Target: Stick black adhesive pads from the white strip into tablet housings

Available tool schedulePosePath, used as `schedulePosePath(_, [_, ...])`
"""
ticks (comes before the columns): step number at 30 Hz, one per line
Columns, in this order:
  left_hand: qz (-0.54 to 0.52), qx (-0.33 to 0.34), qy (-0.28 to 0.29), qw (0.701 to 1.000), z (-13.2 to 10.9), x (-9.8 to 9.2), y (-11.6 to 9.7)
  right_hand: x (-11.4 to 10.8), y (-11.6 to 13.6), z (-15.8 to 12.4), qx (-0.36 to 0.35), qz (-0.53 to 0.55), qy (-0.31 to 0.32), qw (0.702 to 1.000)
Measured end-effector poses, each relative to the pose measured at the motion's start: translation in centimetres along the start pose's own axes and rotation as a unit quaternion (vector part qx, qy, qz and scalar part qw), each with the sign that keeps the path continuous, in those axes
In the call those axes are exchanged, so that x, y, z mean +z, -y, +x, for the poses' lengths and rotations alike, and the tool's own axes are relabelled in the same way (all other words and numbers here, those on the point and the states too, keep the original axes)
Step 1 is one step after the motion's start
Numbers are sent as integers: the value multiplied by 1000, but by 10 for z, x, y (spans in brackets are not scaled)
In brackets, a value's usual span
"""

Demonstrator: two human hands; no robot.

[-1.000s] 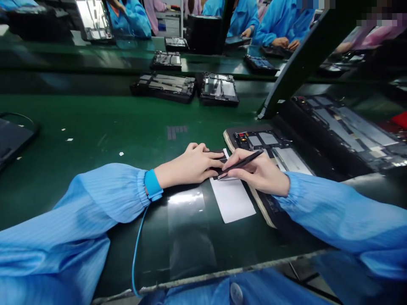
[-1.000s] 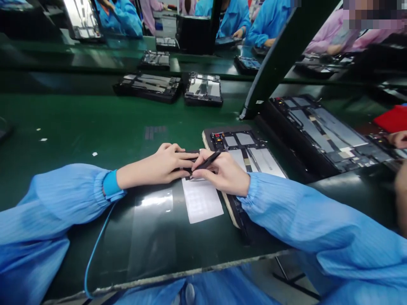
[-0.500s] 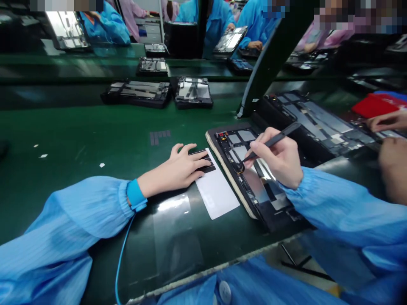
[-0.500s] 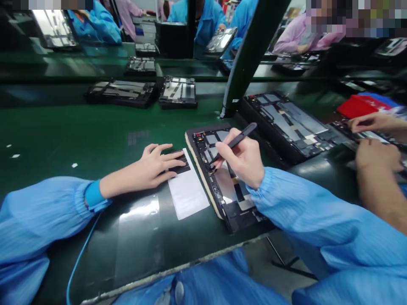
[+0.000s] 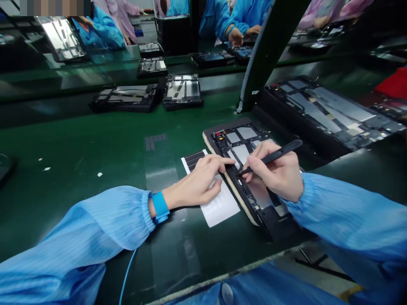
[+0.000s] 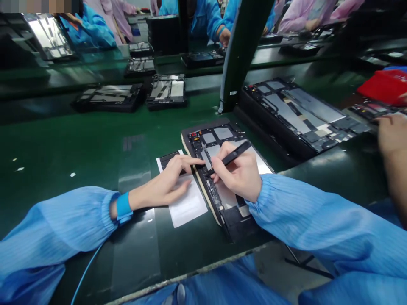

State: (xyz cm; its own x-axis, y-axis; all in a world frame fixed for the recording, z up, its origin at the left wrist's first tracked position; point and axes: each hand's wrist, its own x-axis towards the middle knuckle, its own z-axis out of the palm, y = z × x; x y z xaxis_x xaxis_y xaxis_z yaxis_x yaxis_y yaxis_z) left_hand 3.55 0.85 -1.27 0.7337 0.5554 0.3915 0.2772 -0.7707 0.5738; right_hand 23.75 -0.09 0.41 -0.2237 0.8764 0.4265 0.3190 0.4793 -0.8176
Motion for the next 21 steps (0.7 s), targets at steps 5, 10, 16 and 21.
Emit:
schedulePosePath(5, [0,34,7,999,-1,-1,2,3,-1,-4,-132,-96,25,986])
schedulePosePath(10, [81,39,27,996,0,2,-5,-3,7,-2,-163,-51,-5,985])
schedulePosePath(16, [297,107,99,944,2,8,-36,11,33,77,-87,31,-48,995])
schedulePosePath(21, [262,-66,-77,960,-37,-29,-4,100,28,132,123,119,170,971])
